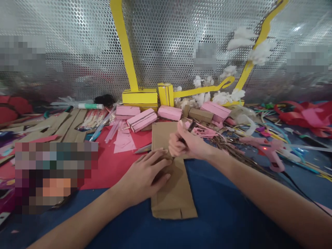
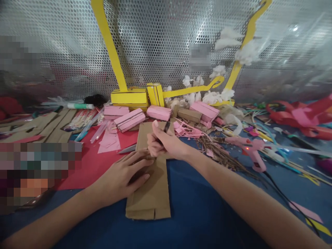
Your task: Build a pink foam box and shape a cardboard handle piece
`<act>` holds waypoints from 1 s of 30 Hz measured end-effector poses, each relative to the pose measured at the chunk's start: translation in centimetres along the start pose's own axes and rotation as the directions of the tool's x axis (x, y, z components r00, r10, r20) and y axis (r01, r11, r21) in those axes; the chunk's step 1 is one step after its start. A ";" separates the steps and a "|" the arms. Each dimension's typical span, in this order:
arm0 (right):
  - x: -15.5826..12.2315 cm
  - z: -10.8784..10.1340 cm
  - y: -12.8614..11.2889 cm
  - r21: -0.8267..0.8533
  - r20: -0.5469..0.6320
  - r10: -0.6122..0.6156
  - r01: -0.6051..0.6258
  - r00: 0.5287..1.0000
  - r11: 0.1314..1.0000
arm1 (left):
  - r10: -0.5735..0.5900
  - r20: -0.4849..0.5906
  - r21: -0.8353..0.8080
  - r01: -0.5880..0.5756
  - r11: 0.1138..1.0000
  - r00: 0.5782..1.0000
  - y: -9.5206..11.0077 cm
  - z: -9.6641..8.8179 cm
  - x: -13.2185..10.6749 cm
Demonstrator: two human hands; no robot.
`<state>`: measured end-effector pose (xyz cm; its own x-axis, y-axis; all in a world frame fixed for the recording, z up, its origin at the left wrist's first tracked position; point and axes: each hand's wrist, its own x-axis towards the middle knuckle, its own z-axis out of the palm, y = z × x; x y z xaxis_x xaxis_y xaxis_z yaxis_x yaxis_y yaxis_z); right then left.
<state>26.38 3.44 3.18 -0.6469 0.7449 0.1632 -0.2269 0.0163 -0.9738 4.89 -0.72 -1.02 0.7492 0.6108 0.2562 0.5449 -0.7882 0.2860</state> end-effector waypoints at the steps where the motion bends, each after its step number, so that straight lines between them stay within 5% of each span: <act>1: 0.1 0.0 0.3 0.024 -0.013 0.006 -0.005 1.000 1.000 | 0.001 0.001 0.001 -0.001 1.000 1.000 0.0 0.0 0.0; 9: 0.3 0.7 0.7 0.077 -0.199 0.018 -0.003 0.980 0.997 | 0.005 -0.014 -0.008 -0.005 1.000 1.000 -0.1 0.1 0.1; 21: -0.4 0.5 -0.6 0.033 -0.147 0.019 -0.015 0.989 0.999 | 0.009 0.011 -0.001 -0.009 1.000 1.000 -0.1 0.0 0.0; 30: -0.3 0.9 -0.4 0.069 -0.236 -0.025 0.043 0.971 0.997 | 0.023 -0.009 0.007 -0.023 1.000 1.000 -0.2 0.2 0.0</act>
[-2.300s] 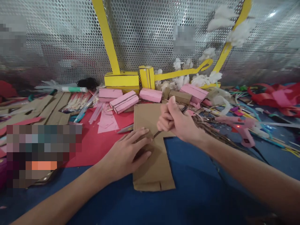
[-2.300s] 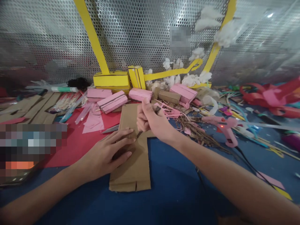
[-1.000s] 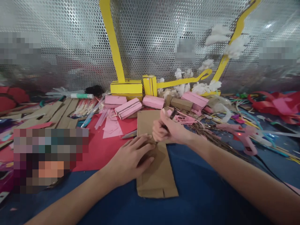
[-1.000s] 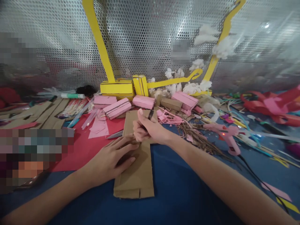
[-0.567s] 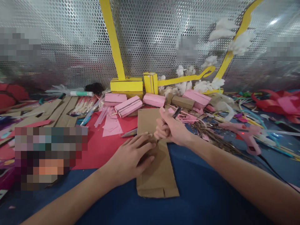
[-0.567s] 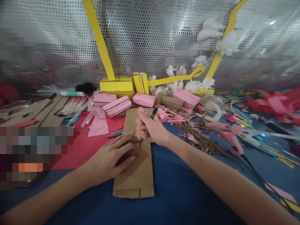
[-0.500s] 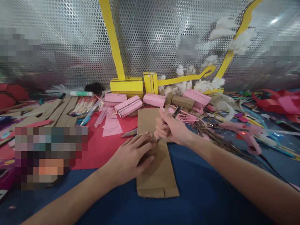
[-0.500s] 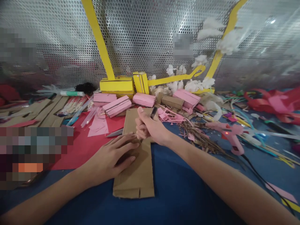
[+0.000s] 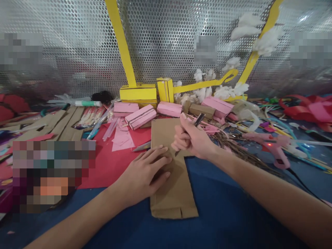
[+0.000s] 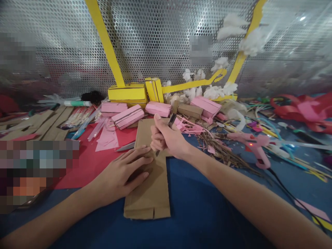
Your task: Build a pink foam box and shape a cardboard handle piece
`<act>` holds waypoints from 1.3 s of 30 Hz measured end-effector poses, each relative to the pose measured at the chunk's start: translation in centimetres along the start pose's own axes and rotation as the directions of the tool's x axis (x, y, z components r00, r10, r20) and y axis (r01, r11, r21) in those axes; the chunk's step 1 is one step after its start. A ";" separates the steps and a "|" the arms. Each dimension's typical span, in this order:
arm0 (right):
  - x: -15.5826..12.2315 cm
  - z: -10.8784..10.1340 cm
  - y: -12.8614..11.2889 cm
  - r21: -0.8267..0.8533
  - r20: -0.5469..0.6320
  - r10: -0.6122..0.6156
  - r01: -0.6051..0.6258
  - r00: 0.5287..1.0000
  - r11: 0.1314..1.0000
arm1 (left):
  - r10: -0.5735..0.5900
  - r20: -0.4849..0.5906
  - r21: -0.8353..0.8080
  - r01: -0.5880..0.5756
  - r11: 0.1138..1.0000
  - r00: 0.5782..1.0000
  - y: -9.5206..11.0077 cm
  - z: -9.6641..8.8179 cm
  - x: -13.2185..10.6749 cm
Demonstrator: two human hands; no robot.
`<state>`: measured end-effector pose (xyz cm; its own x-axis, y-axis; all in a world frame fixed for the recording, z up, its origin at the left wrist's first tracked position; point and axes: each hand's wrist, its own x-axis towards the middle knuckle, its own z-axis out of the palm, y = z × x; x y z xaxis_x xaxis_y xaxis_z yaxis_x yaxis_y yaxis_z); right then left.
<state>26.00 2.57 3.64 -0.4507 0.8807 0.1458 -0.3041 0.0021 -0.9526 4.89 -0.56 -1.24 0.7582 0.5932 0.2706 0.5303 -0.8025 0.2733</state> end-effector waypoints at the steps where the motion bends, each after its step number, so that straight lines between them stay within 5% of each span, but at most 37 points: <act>1: 0.0 0.1 0.1 0.003 0.003 -0.008 0.008 1.000 1.000 | 0.001 0.000 -0.003 -0.001 1.000 1.000 0.0 0.0 0.0; 21: -0.2 0.2 1.3 0.009 0.002 -0.094 0.094 0.996 0.996 | -0.019 0.026 -0.027 0.020 0.999 0.999 0.1 -0.3 0.0; 31: 0.1 0.0 0.3 -0.003 0.006 -0.069 0.069 0.998 0.998 | -0.254 -0.155 -0.110 0.239 0.965 0.955 1.0 -0.3 2.6; 39: 0.6 -0.6 0.2 -0.079 -0.021 -0.181 0.179 0.983 0.981 | -0.255 -0.197 -0.428 0.151 0.891 0.947 0.6 0.0 4.5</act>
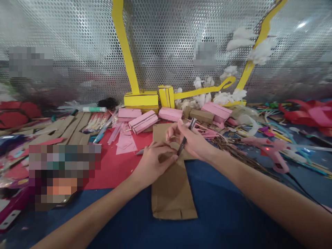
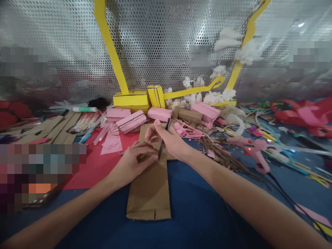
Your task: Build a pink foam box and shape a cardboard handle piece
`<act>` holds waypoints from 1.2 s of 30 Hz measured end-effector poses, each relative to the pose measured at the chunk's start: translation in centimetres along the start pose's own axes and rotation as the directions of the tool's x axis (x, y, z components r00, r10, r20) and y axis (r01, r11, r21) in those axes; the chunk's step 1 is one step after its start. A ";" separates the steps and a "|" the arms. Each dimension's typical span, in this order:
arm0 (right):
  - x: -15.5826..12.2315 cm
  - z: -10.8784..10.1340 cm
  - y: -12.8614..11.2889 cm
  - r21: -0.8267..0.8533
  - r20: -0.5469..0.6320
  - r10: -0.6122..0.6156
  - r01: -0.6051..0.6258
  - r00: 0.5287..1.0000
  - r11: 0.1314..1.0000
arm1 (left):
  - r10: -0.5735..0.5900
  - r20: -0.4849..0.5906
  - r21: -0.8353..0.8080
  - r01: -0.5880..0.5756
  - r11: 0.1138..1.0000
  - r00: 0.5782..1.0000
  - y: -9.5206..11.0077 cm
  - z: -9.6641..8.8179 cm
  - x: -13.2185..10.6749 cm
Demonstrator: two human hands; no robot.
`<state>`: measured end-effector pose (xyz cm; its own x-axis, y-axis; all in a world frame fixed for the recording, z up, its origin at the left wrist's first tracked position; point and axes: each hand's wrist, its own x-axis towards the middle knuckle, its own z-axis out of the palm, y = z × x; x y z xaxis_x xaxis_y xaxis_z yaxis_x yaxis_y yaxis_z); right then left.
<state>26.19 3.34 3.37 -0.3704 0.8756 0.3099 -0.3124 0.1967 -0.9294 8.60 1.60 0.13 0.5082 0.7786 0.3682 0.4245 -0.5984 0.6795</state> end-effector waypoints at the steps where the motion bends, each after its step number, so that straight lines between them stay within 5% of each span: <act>1: 0.1 -0.1 0.0 -0.019 -0.003 0.006 -0.006 1.000 1.000 | 0.008 -0.001 -0.015 -0.008 1.000 1.000 0.0 0.1 0.1; 11: -0.4 0.1 0.4 -0.231 0.038 0.095 -0.084 0.995 0.969 | -0.046 0.000 -0.207 0.045 0.977 0.999 0.4 0.2 -0.2; 16: -0.3 -0.8 -1.3 -0.595 0.121 0.073 0.013 0.990 0.804 | -0.202 -0.049 -0.325 0.176 0.929 0.978 0.3 -0.7 -0.6; 19: -0.1 -1.3 -2.1 -0.677 0.136 0.118 0.005 0.984 0.736 | -0.221 -0.068 -0.365 0.182 0.913 0.973 0.2 -1.3 -0.8; 24: -0.1 -1.1 -2.2 -0.664 0.095 0.097 -0.010 0.991 0.748 | -0.196 0.077 -0.486 0.208 0.849 0.978 -0.4 -1.6 -1.0; 29: -0.3 -0.5 -2.2 -0.522 0.062 0.107 -0.059 0.992 0.851 | -0.164 0.233 -0.567 0.270 0.778 0.959 -0.5 -1.9 -1.0; 36: -0.6 -0.1 -1.7 -0.370 -0.004 0.153 -0.144 0.988 0.918 | -0.090 0.223 -0.594 0.209 0.777 0.971 -0.3 -2.1 -1.0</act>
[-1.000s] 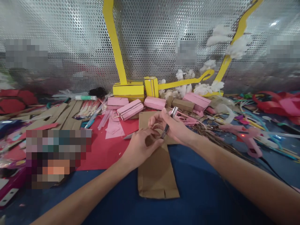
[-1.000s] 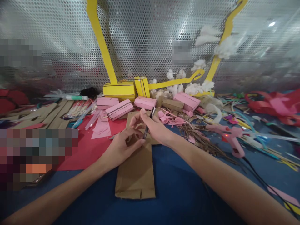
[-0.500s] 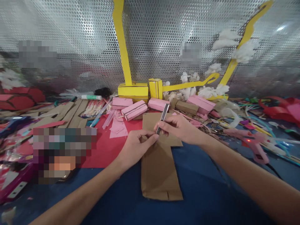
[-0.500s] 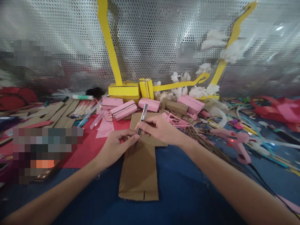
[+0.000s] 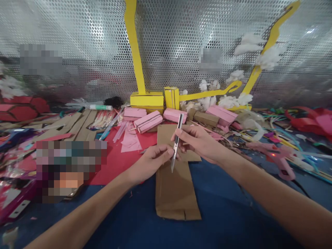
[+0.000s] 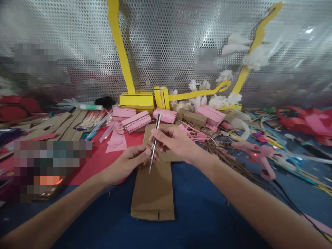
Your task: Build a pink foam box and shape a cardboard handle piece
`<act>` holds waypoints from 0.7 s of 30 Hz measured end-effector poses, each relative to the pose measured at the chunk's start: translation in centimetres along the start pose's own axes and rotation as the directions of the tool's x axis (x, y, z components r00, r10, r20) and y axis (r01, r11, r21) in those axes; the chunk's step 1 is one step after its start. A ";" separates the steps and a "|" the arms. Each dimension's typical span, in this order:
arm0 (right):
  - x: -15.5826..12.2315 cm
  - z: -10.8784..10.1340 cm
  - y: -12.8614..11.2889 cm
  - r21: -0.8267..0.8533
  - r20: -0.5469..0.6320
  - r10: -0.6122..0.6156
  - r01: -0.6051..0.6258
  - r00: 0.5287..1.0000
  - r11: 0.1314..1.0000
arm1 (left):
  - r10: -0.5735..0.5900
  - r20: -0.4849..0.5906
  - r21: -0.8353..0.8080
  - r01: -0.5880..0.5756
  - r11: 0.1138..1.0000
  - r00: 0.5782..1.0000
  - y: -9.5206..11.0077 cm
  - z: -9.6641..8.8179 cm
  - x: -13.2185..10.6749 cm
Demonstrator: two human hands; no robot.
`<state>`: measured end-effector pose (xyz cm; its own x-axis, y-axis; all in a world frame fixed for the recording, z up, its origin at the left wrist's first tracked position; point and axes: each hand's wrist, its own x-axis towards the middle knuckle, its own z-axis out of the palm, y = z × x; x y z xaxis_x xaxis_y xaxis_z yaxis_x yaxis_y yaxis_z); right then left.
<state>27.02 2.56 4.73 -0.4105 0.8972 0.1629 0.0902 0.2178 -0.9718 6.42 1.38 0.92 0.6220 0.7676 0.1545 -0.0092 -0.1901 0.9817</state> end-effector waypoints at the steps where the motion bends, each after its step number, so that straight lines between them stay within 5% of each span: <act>1: 0.0 0.0 0.1 0.017 -0.005 0.006 -0.006 1.000 1.000 | -0.001 0.000 -0.010 0.001 1.000 1.000 -0.1 0.0 0.0; 15: -0.3 0.6 -0.4 -0.030 0.060 -0.014 0.016 0.998 0.999 | -0.079 -0.035 -0.215 0.070 0.974 0.996 -1.8 0.1 0.2; 21: -0.4 0.1 -1.2 -0.220 0.080 -0.054 0.071 0.995 0.973 | -0.064 -0.061 -0.097 0.058 0.994 0.996 -1.0 0.2 0.1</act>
<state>26.95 1.94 5.82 -0.4862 0.8503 0.2014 0.2584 0.3601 -0.8964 6.66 1.57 -0.10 0.5727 0.8140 0.0974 -0.0491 -0.0845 0.9952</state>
